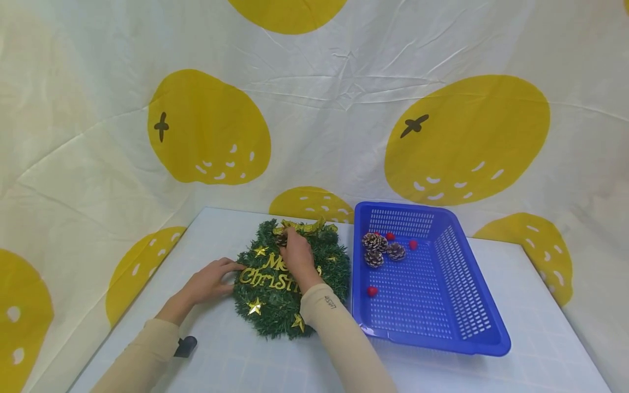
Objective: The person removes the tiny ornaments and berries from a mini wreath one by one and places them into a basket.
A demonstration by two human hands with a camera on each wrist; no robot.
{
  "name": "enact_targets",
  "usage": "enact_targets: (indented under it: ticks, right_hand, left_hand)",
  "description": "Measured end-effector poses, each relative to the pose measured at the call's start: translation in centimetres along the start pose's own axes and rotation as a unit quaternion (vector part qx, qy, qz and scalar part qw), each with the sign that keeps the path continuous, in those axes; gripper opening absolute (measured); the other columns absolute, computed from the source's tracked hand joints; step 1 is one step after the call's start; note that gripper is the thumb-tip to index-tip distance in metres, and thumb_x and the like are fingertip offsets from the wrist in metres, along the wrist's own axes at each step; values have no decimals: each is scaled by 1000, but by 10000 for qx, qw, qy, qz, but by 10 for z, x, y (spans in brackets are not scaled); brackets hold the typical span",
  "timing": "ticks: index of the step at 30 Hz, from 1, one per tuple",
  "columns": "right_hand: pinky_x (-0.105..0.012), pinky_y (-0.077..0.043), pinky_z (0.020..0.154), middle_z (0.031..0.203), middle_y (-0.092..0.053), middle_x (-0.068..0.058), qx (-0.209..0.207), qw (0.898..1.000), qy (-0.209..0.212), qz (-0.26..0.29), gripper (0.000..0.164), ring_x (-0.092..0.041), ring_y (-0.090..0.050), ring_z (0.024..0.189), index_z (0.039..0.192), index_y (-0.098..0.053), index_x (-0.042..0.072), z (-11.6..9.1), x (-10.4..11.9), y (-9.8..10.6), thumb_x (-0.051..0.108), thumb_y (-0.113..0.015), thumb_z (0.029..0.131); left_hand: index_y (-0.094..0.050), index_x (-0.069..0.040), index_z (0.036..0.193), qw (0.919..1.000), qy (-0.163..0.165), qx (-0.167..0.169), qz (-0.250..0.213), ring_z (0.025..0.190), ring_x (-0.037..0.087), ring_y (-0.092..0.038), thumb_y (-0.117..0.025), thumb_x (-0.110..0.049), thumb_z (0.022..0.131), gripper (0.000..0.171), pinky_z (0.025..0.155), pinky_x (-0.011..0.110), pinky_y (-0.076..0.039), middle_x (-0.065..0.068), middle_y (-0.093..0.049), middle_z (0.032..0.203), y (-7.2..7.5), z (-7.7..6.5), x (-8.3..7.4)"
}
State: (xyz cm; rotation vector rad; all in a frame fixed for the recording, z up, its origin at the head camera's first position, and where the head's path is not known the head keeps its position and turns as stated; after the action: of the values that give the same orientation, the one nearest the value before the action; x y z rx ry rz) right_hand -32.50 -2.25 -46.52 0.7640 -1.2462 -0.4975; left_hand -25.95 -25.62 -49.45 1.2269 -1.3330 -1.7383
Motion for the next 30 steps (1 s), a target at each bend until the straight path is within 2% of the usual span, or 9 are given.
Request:
enact_targets:
  ticks: [5,9,13,18,24,30]
  right_hand:
    - [-39,-55,75,117,-65,-12,-172,9998,-7,76,31,-26,-66,95,125,-54,9,-2,-1,1,14,-64,96]
    - [-40,-55,76,118,-64,-11,-369,9992,90,106,31,-26,-65,98,124,-56,8,-4,-1,1,15,-66,95]
    - [-44,-54,82,124,-62,-12,-492,9983,173,257,35,-28,-63,105,128,-57,8,-5,-1,2,18,-66,96]
    - [-47,-53,88,128,-61,-12,-533,9966,53,627,38,-30,-60,113,130,-60,8,-6,2,8,21,-66,95]
    - [-48,-51,91,131,-60,-12,-608,9950,21,794,44,-31,-59,115,136,-57,9,-5,7,25,23,-67,95]
    - [-46,-53,83,135,-58,-11,-397,9941,-3,1007,47,-31,-62,109,139,-56,12,-7,12,52,28,-65,96]
  left_hand:
    - [-61,-17,131,10000,26,10,21,109,32,-56,-75,-24,87,46,76,51,-54,11,-56,124,-2,1,0]
    - [-61,-18,131,10000,36,37,-3,110,32,-56,-75,-25,87,46,77,52,-53,11,-56,124,-3,2,0]
    - [-61,-18,131,10000,38,44,-35,110,32,-56,-75,-25,87,47,77,52,-53,10,-56,125,-4,2,0]
    - [-62,-17,130,10000,38,10,-16,109,32,-56,-76,-26,86,47,77,52,-54,10,-57,124,-4,1,0]
    - [-61,-17,131,10000,53,26,-1,110,33,-56,-76,-26,86,48,76,52,-54,10,-56,124,-2,0,0]
    - [-62,-18,130,10000,54,-4,-17,109,32,-56,-77,-26,86,48,76,52,-54,10,-57,123,-1,0,0]
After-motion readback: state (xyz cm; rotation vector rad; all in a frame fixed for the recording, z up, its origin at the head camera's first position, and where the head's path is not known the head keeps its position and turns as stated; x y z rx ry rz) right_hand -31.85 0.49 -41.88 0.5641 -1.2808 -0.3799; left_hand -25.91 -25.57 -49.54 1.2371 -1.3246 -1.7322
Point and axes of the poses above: each hand's wrist, its own z-axis towards the middle knuckle, its own y-axis out of the back of the hand, x = y × z, the point moved 2 cm from there along z, towards the middle knuckle
